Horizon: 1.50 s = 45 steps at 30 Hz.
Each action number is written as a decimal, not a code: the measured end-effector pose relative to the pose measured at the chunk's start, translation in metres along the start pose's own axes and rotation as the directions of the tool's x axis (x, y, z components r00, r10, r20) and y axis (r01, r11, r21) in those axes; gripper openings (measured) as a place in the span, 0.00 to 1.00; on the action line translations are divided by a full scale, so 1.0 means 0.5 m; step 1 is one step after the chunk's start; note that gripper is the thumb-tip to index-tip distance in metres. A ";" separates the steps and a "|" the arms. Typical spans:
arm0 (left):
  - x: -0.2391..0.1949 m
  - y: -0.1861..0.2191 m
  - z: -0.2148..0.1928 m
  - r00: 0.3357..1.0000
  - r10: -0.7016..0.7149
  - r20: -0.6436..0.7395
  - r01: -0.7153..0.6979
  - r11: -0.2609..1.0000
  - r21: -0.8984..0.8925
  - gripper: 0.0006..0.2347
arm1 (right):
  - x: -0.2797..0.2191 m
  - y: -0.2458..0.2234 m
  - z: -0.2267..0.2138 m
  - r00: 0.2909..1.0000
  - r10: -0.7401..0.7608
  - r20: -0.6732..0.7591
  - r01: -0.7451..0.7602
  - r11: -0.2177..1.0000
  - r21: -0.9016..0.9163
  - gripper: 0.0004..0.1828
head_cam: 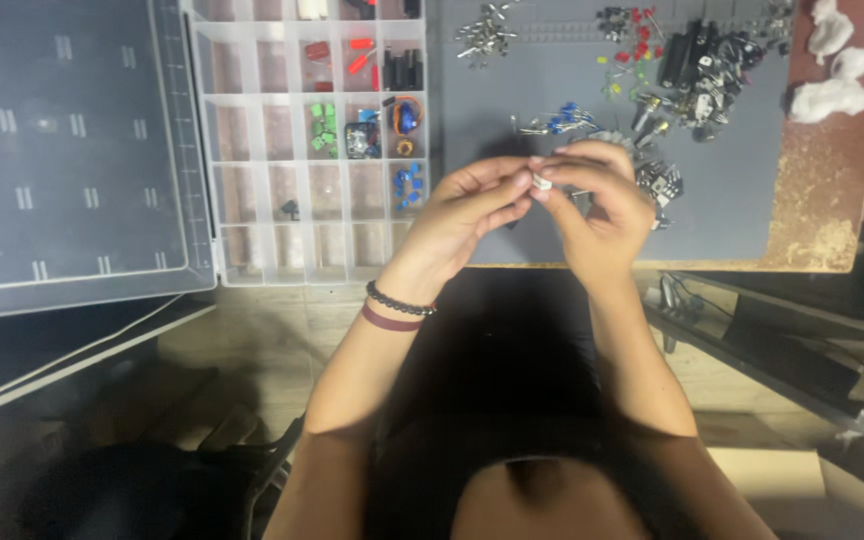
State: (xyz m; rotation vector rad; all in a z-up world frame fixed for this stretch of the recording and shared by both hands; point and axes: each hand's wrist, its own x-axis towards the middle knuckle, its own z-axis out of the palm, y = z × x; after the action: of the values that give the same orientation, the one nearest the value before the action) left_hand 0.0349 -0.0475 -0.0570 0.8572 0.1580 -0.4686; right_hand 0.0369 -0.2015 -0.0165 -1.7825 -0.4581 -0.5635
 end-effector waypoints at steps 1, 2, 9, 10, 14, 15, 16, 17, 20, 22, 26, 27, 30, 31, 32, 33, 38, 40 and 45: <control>0.000 -0.003 -0.002 1.000 0.006 -0.006 -0.006 1.000 0.002 0.17 | 0.001 -0.003 0.003 1.000 -0.003 0.003 0.003 1.000 0.007 0.06; 0.002 -0.006 -0.003 1.000 0.009 -0.008 -0.009 1.000 -0.014 0.16 | 0.002 -0.006 0.005 1.000 0.013 0.004 -0.013 1.000 0.015 0.06; -0.004 0.012 0.018 0.959 0.259 -0.116 -0.233 0.952 0.198 0.13 | -0.012 -0.006 0.006 0.959 0.282 0.003 -0.281 0.953 0.114 0.10; -0.009 0.013 0.020 0.958 0.259 -0.127 -0.231 0.953 0.197 0.13 | -0.016 -0.007 0.008 0.958 0.286 0.012 -0.286 0.951 0.118 0.10; -0.023 0.031 0.034 0.930 0.345 -0.126 -0.287 0.897 0.337 0.11 | -0.020 -0.009 0.024 0.915 0.404 0.009 -0.396 0.892 0.216 0.05; -0.027 0.034 0.041 0.927 0.352 -0.133 -0.294 0.897 0.329 0.10 | -0.021 -0.011 0.028 0.901 0.433 -0.016 -0.418 0.879 0.230 0.05; -0.027 0.040 0.034 0.927 0.352 -0.133 -0.294 0.898 0.326 0.10 | -0.022 -0.008 0.031 0.902 0.432 -0.015 -0.418 0.880 0.227 0.05; -0.026 0.045 0.027 0.925 0.357 -0.129 -0.299 0.895 0.332 0.09 | -0.022 -0.006 0.033 0.899 0.437 -0.026 -0.420 0.876 0.237 0.05; -0.027 0.049 0.018 0.927 0.346 -0.145 -0.280 0.896 0.345 0.08 | -0.026 -0.007 0.041 0.895 0.443 -0.053 -0.421 0.878 0.229 0.08; -0.028 0.049 0.014 0.929 0.331 -0.166 -0.258 0.899 0.353 0.09 | -0.022 -0.015 0.045 0.895 0.440 -0.067 -0.418 0.883 0.213 0.09; -0.031 0.045 0.014 0.935 0.328 -0.135 -0.264 0.898 0.352 0.12 | -0.016 -0.023 0.044 0.959 0.272 -0.072 -0.264 0.958 0.108 0.08; -0.031 0.044 0.016 0.937 0.326 -0.125 -0.270 0.904 0.331 0.13 | -0.016 -0.022 0.044 0.975 0.206 -0.083 -0.203 0.978 0.047 0.08; -0.045 0.046 0.030 0.948 0.304 -0.094 -0.267 0.921 0.285 0.18 | -0.019 -0.034 0.043 0.994 0.007 -0.109 -0.030 0.976 -0.214 0.11; -0.040 0.039 0.025 0.947 0.307 -0.100 -0.268 0.920 0.285 0.18 | -0.017 -0.033 0.052 0.994 0.007 -0.105 -0.029 0.977 -0.209 0.11; -0.036 0.031 0.020 0.947 0.303 -0.107 -0.264 0.923 0.279 0.19 | -0.016 -0.032 0.060 0.991 -0.091 -0.095 0.063 0.962 -0.266 0.08; -0.032 0.024 0.016 0.947 0.300 -0.114 -0.261 0.926 0.274 0.20 | -0.014 -0.032 0.068 0.979 -0.189 -0.079 0.154 0.934 -0.321 0.05; -0.025 0.021 -0.006 0.950 0.279 -0.138 -0.252 0.950 0.184 0.15 | -0.009 -0.035 0.078 0.986 -0.165 -0.031 0.150 0.951 -0.271 0.11; -0.035 0.034 0.001 0.955 0.261 -0.138 -0.238 0.957 0.163 0.15 | -0.005 -0.034 0.072 0.989 -0.145 0.001 0.141 0.962 -0.235 0.13; -0.030 0.031 -0.013 0.976 0.219 -0.016 -0.215 0.968 0.129 0.18 | -0.002 -0.029 0.056 0.993 -0.101 0.055 0.108 0.984 -0.141 0.10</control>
State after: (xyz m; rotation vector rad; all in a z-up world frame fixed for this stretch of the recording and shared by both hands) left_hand 0.0292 -0.0291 -0.0457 0.9939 0.0613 -0.2623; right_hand 0.0318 -0.1708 -0.0124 -1.9214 -0.5587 -0.6419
